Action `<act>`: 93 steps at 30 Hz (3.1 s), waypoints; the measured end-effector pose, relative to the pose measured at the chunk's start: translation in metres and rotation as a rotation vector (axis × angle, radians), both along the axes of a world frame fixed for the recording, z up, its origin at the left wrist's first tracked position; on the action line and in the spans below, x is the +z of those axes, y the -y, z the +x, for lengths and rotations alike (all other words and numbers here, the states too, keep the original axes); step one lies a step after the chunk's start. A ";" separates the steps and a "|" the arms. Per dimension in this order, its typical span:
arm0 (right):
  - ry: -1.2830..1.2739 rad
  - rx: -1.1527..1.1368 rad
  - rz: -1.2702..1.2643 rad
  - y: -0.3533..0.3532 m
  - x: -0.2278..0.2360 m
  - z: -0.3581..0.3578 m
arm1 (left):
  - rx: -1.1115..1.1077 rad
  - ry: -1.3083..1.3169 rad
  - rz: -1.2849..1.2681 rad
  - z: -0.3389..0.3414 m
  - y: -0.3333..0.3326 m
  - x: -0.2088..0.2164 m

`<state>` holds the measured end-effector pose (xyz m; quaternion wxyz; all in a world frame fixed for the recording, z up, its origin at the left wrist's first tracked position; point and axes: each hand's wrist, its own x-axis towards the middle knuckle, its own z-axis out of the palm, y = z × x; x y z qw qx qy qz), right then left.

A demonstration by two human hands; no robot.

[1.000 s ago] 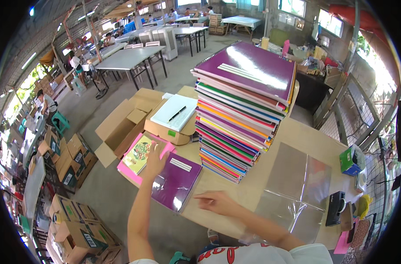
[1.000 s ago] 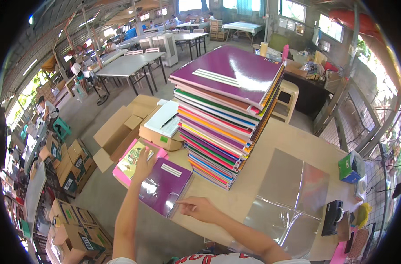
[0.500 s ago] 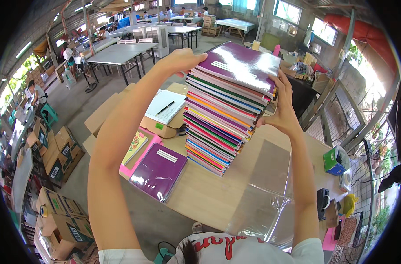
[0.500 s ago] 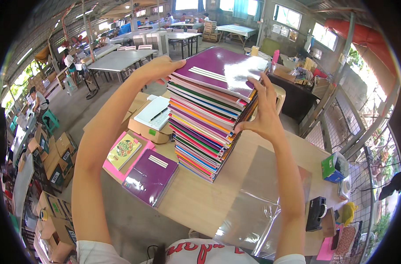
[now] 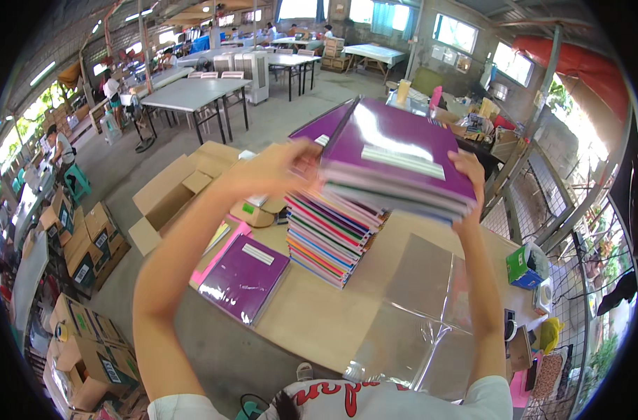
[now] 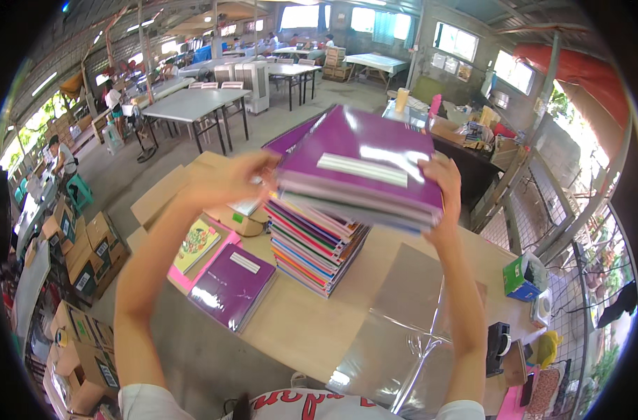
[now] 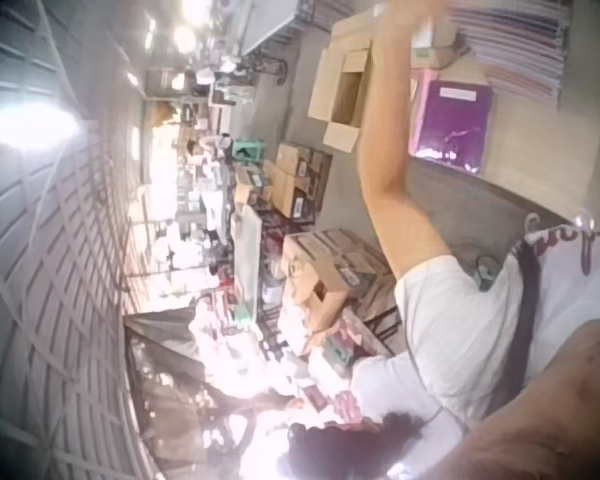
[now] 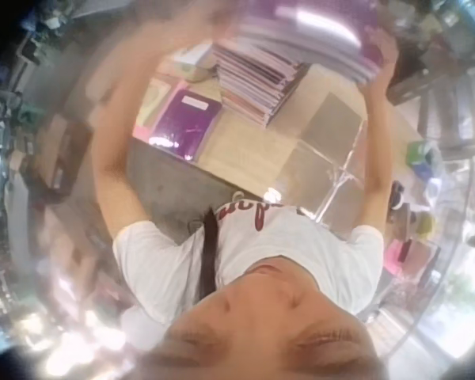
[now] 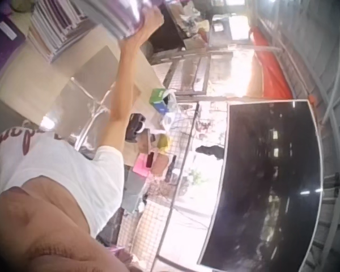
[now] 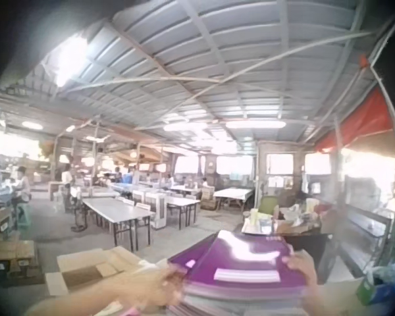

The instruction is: The person wraps individual spiral notebooks in plastic film by hand, securing the edges with tape, and moves each finished notebook to a stack.

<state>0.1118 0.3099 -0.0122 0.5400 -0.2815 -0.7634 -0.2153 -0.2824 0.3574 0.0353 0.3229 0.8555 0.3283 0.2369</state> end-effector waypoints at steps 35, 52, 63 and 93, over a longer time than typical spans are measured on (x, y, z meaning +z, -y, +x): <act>-1.200 0.041 -0.984 0.277 -0.355 0.276 | 0.149 0.593 -0.490 0.418 0.173 -0.333; -1.468 -0.330 -0.901 0.269 -0.356 0.254 | 0.178 0.308 -0.546 0.426 0.177 -0.327; -0.661 -0.346 -1.372 0.218 -0.218 0.324 | 0.464 0.741 -0.762 0.444 0.249 -0.325; 0.157 -0.422 -1.760 0.040 -0.355 0.302 | 1.062 1.220 -1.474 0.468 0.253 -0.419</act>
